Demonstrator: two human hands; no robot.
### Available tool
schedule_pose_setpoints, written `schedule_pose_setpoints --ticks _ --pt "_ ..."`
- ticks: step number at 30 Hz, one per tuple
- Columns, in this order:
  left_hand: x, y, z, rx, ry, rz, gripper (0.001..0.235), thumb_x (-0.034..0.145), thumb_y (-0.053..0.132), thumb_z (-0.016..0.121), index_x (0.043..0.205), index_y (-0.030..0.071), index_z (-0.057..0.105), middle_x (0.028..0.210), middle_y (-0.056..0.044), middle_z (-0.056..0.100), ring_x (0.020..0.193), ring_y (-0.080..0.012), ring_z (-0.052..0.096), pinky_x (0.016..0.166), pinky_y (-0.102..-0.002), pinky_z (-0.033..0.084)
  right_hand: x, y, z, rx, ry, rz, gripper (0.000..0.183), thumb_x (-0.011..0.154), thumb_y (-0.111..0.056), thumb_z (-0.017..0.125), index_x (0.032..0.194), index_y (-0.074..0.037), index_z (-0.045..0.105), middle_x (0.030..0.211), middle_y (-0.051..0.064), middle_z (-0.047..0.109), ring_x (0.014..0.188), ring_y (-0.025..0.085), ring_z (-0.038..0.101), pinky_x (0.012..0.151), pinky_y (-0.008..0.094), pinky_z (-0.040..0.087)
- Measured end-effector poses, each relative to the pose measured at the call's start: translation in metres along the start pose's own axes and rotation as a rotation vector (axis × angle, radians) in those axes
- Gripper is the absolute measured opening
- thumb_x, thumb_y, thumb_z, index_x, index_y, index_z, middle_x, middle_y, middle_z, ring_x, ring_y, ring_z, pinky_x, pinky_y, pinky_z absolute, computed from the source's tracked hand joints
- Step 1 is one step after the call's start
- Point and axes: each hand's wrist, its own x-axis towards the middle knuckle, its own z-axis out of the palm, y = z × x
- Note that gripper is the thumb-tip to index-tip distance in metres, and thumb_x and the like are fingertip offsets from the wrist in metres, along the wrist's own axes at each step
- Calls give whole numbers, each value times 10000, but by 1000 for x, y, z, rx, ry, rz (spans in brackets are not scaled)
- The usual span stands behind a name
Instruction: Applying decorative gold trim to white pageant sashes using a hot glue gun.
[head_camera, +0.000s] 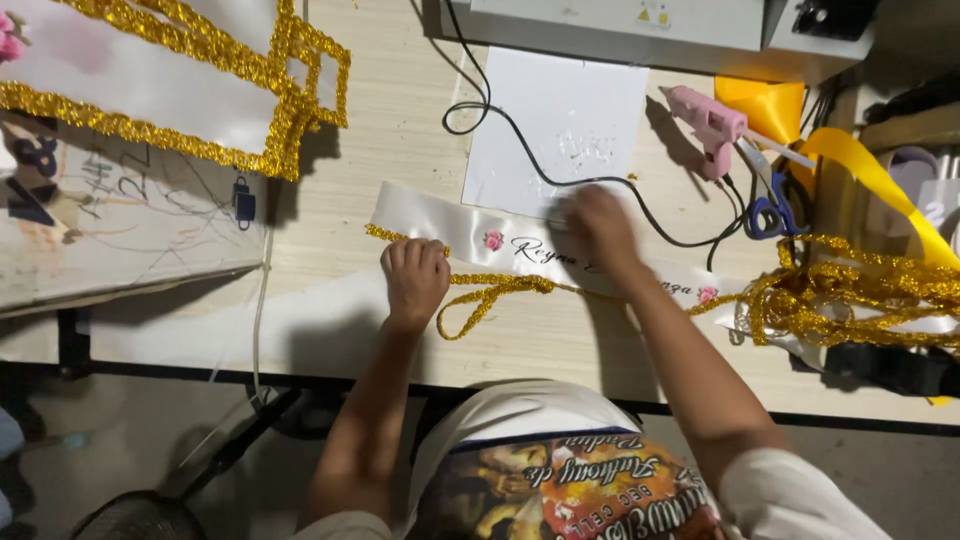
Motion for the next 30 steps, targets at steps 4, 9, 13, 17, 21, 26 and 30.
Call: schedule_pose_setpoints --ticks 4,9,13,17,21,26,30 --pt "-1 -2 2 -31 11 -14 173 881 75 700 1046 96 654 1035 -75 621 1073 -281 564 1020 -475 406 20 -62 74 -552 -287 -877 230 940 -136 694 1154 -74 747 1319 137 673 1281 319 589 1050 432 502" --pt "7 -1 -5 -64 23 -37 207 840 69 699 1040 92 655 1015 -77 626 1050 -283 573 1004 -478 412 42 -69 101 -544 -415 -993 185 916 -101 759 1100 -87 756 1331 67 691 1341 301 578 1067 443 488" --pt "7 0 -5 -62 28 -36 192 850 56 702 1032 91 652 1002 -70 624 1033 -286 587 997 -472 425 41 -74 102 -563 -414 -915 119 931 -112 750 1050 -117 744 1302 27 697 1329 266 581 1077 429 444" --pt "8 0 -3 -67 20 -51 194 837 66 707 1022 100 655 1007 -56 632 1031 -276 589 990 -471 427 45 -86 102 -626 -434 -919 66 935 -129 736 997 -120 715 1232 21 679 1261 257 566 1031 431 397" --pt "8 -1 -6 -66 -2 -58 188 837 61 708 1014 103 660 995 -59 627 1027 -278 585 986 -470 427 53 -82 104 -693 -458 -989 82 962 -161 722 1035 -131 699 1253 6 667 1245 252 565 1016 424 396" --pt "10 -2 -4 -89 23 -48 217 826 52 719 1027 106 656 1019 -56 625 1041 -280 573 989 -478 422 62 -96 103 -832 -601 -1080 334 945 -206 695 1278 -180 701 1379 40 626 1183 254 541 943 415 394" --pt "9 -2 -5 -94 32 -56 240 812 38 720 1035 104 660 1018 -52 620 1051 -276 572 997 -480 421 64 -96 102 -869 -656 -1030 235 962 -233 678 1193 -200 702 1372 9 625 1227 241 540 989 415 393"
